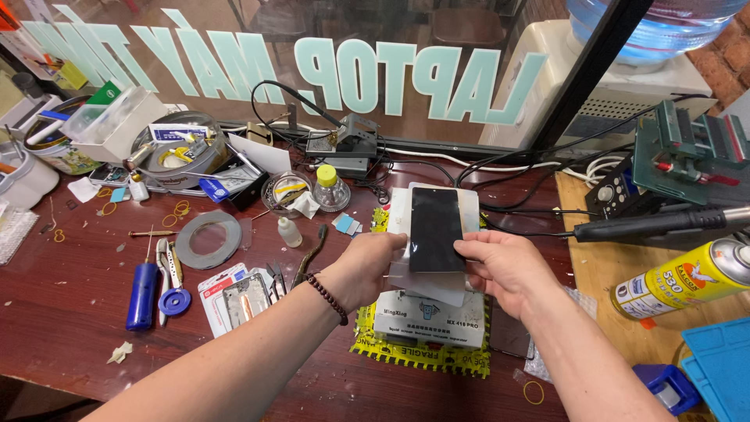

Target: The person cleans a phone screen with a wipe, peels the protective liner off a new screen assembly, aligns it over the phone frame resting on a box, and presses it into place. They then lift the assembled phone, turn it over, and press along the edges while checking the fit.

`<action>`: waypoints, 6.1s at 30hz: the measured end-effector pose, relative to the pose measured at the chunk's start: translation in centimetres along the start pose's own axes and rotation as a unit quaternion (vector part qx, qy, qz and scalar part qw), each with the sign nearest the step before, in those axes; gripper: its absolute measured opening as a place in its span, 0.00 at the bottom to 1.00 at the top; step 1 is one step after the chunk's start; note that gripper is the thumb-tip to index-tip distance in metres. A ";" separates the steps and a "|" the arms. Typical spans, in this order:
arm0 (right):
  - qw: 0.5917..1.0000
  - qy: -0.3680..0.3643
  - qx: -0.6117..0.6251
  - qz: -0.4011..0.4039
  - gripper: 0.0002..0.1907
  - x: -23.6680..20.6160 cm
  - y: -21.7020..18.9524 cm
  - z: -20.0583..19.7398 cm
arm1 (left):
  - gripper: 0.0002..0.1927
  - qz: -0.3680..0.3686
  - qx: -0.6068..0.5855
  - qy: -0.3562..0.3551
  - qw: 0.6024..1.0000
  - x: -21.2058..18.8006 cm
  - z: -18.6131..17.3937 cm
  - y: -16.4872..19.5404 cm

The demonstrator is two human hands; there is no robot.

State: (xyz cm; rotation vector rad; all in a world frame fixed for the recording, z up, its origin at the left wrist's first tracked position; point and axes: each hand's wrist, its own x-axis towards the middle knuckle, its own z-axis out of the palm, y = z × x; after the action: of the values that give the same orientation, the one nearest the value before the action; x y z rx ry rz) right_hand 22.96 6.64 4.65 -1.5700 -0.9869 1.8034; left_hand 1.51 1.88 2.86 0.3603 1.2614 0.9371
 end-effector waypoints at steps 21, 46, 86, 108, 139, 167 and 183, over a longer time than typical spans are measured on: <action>0.913 -0.284 0.292 -0.006 0.13 -2.2 -1.1 -2.4 | 0.34 0.169 -0.047 -0.051 0.983 -0.9 0.4 4.7; 0.990 -0.051 -0.014 -0.132 0.17 -6.7 -7.6 10.8 | 0.15 0.117 -0.057 -0.215 0.968 -2.3 -4.7 10.7; 0.992 -0.010 0.014 -0.128 0.14 -7.0 -6.3 9.5 | 0.06 0.117 0.017 -0.253 0.960 -1.8 -5.2 11.5; 0.892 -0.373 0.249 -0.057 0.36 -5.3 -5.6 10.0 | 0.17 0.084 -0.064 -0.297 0.949 -1.4 -6.6 11.8; 0.914 -0.338 0.222 0.014 0.34 -2.8 -5.3 13.1 | 0.68 -0.067 0.486 0.305 0.816 -3.9 -22.5 -4.6; 0.846 -0.369 0.377 -0.080 0.37 -5.1 -4.7 0.7 | 0.36 0.058 -0.247 -0.323 0.912 -7.0 -11.8 6.2; 0.877 -0.230 0.409 -0.106 0.38 -8.5 -4.1 1.5 | 0.46 0.000 -0.237 -0.367 0.900 -3.1 -4.9 9.7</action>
State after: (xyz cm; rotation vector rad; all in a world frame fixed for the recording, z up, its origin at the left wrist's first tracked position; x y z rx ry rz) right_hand 22.64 2.04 12.99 -0.5078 -0.4242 2.0699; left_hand -6.92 4.03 10.12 0.2814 0.3230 0.9462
